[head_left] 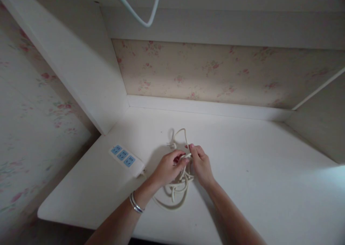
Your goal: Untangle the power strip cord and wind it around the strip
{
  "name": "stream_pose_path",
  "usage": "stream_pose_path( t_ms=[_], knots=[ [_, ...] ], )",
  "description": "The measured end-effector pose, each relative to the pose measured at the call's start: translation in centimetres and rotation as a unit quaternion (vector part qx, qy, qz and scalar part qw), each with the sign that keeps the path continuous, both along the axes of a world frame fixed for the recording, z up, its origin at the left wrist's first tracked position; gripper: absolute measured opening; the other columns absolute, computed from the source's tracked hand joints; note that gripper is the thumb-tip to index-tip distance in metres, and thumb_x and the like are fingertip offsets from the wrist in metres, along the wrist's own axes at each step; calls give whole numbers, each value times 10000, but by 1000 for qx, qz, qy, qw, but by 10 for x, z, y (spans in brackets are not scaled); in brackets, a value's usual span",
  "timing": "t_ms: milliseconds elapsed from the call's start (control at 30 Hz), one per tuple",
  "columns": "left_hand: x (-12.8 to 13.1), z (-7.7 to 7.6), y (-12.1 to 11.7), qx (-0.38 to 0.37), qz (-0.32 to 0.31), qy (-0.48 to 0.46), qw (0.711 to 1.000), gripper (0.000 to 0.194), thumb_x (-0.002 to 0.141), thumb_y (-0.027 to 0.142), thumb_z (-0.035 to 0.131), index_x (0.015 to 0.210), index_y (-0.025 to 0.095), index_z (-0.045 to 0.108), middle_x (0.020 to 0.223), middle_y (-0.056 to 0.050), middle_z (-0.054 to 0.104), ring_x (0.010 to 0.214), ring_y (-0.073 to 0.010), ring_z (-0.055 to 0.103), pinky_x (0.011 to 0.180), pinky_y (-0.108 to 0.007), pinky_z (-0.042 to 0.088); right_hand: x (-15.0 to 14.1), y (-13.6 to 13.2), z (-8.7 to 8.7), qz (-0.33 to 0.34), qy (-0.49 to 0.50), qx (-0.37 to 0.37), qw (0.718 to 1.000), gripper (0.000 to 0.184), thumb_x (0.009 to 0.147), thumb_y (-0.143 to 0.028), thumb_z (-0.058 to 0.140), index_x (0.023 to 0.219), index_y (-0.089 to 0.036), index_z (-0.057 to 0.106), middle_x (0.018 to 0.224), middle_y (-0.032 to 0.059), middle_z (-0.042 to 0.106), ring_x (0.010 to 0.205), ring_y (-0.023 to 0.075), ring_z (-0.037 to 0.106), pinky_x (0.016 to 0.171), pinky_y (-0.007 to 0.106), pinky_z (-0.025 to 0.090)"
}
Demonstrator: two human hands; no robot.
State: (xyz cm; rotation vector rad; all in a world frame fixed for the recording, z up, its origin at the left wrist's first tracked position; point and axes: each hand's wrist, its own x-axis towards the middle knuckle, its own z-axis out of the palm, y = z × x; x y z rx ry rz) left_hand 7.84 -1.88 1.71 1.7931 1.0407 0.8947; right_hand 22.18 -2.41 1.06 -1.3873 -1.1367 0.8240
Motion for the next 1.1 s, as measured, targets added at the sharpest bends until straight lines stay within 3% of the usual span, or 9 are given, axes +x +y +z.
stream_pose_path(
  t_ms=[167, 267, 367, 567, 867, 1100],
  knots=[
    [-4, 10, -2, 43, 11, 33, 998, 263, 918, 371, 461, 885, 173, 631, 758, -9, 655, 678, -123, 588, 619, -214, 441, -11, -6, -5, 46, -31, 36, 998, 307, 891, -483, 494, 934, -252, 691, 842, 18, 608, 801, 166, 545, 748, 277, 417],
    [-7, 10, 0, 75, 65, 50, 994, 272, 934, 366, 433, 885, 176, 622, 749, -6, 646, 663, -122, 574, 628, -222, 426, -17, -8, -8, 69, 47, -15, 996, 286, 863, -482, 538, 972, -237, 640, 826, 6, 625, 725, 151, 548, 660, 260, 429],
    [-11, 9, 2, 89, 106, 49, 989, 261, 944, 356, 416, 898, 180, 603, 784, -13, 650, 715, -132, 592, 677, -229, 431, -16, -6, -8, 109, 109, -76, 985, 290, 846, -487, 564, 840, -202, 618, 640, -26, 574, 596, 127, 502, 577, 242, 393],
    [-18, 10, 4, 92, 136, 48, 985, 254, 945, 360, 409, 921, 189, 595, 783, -18, 659, 709, -145, 608, 658, -233, 431, -10, -5, -3, 185, 221, -101, 952, 271, 811, -437, 633, 797, -167, 625, 633, -19, 559, 584, 112, 477, 579, 244, 370],
    [-15, 3, 2, 84, 167, 77, 979, 243, 957, 359, 364, 935, 208, 552, 771, -23, 655, 678, -153, 620, 619, -237, 417, -16, -11, 1, 205, 266, -106, 936, 216, 839, -388, 604, 797, -181, 557, 651, -34, 543, 588, 99, 449, 588, 234, 350],
    [-14, 3, 3, 48, 207, 97, 972, 262, 955, 401, 352, 876, 222, 528, 704, -7, 635, 639, -158, 601, 569, -236, 367, -18, -12, 6, 208, 309, -129, 919, 237, 759, -363, 681, 877, -184, 582, 734, -22, 609, 619, 102, 489, 605, 232, 361]
  ],
)
